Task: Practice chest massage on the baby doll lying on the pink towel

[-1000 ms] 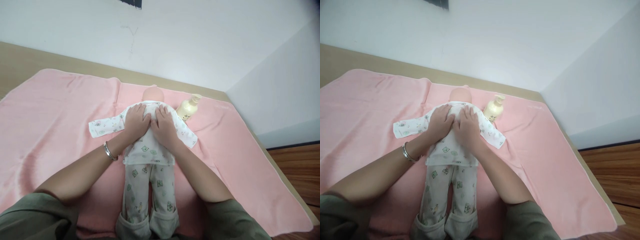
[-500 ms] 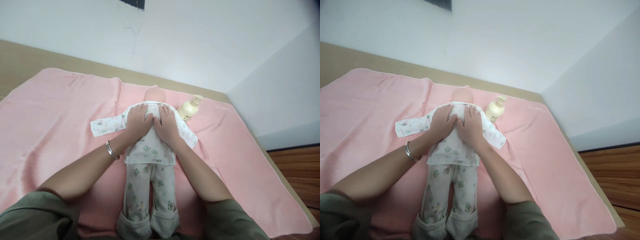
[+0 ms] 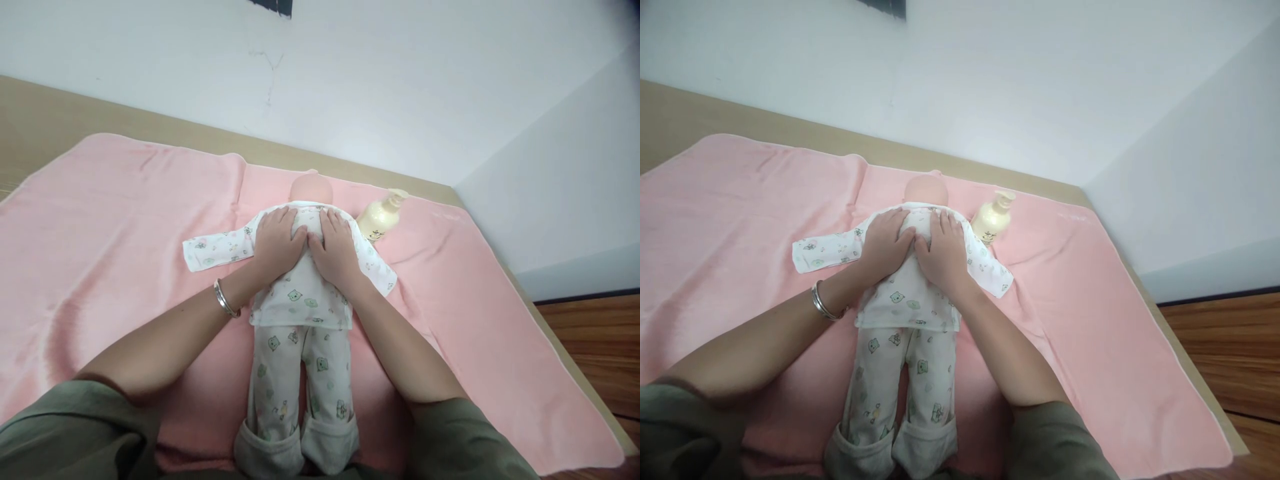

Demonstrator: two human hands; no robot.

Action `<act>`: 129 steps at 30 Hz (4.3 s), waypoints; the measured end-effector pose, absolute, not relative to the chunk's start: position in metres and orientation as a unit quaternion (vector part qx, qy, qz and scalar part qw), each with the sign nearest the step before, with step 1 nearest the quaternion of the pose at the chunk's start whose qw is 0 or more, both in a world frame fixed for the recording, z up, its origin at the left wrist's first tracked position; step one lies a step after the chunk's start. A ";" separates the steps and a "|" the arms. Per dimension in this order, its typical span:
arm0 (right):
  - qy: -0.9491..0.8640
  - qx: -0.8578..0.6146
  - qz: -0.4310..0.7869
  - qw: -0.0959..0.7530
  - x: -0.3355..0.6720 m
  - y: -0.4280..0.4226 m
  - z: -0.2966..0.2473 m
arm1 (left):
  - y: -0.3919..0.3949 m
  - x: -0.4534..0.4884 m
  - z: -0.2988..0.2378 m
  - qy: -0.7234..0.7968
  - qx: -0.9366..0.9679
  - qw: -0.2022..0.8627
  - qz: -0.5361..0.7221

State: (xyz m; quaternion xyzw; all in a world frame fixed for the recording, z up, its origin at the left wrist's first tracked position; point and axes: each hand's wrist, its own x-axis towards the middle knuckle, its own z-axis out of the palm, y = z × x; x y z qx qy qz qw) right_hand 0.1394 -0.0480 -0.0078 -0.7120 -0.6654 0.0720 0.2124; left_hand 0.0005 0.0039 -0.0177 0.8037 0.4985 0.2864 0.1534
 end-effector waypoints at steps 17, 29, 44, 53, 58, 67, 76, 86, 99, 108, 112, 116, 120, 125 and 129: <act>-0.720 -0.678 0.065 0.136 0.151 -0.049 0.007 | -0.036 0.001 0.006 0.480 0.860 0.050 0.167; -0.712 -0.696 -0.058 0.076 0.111 -0.088 0.029 | 0.009 -0.008 -0.008 0.428 0.872 0.092 0.217; -0.708 -0.701 0.003 0.082 0.142 -0.057 0.028 | -0.013 -0.005 0.004 0.436 0.875 0.109 0.179; -0.704 -0.706 0.009 0.076 0.135 -0.069 0.037 | -0.011 -0.005 0.000 0.467 0.864 0.091 0.167; -0.718 -0.693 -0.051 0.036 0.146 -0.051 0.026 | -0.041 0.004 0.011 0.474 0.864 0.098 0.141; -0.734 -0.676 -0.042 0.041 0.128 -0.079 0.039 | -0.005 0.000 -0.007 0.478 0.840 0.140 0.215; -0.698 -0.709 0.039 0.092 0.147 -0.045 0.016 | -0.033 0.003 0.002 0.476 0.855 0.106 0.177; -0.725 -0.684 0.005 0.077 0.121 -0.080 0.024 | -0.005 -0.004 0.000 0.401 0.901 0.058 0.155; -0.683 -0.686 0.093 0.233 0.143 -0.058 0.018 | -0.008 0.000 -0.018 0.504 0.792 0.184 0.292; -0.706 -0.658 0.038 0.259 0.129 -0.068 0.011 | -0.006 -0.001 -0.020 0.494 0.796 0.175 0.303; -0.697 -0.668 0.030 0.259 0.129 -0.067 0.011 | -0.006 -0.001 -0.020 0.494 0.799 0.170 0.298; -0.694 -0.658 -0.021 0.293 0.130 -0.076 0.026 | -0.005 -0.001 -0.023 0.498 0.793 0.168 0.306; -0.698 -0.669 0.014 0.254 0.128 -0.071 0.018 | -0.005 -0.001 -0.023 0.489 0.799 0.159 0.311; -0.731 -0.638 0.048 0.238 0.133 -0.070 0.023 | -0.005 -0.002 -0.024 0.476 0.803 0.164 0.318; -0.706 -0.639 0.006 0.305 0.135 -0.074 0.024 | -0.005 -0.001 -0.025 0.489 0.790 0.176 0.325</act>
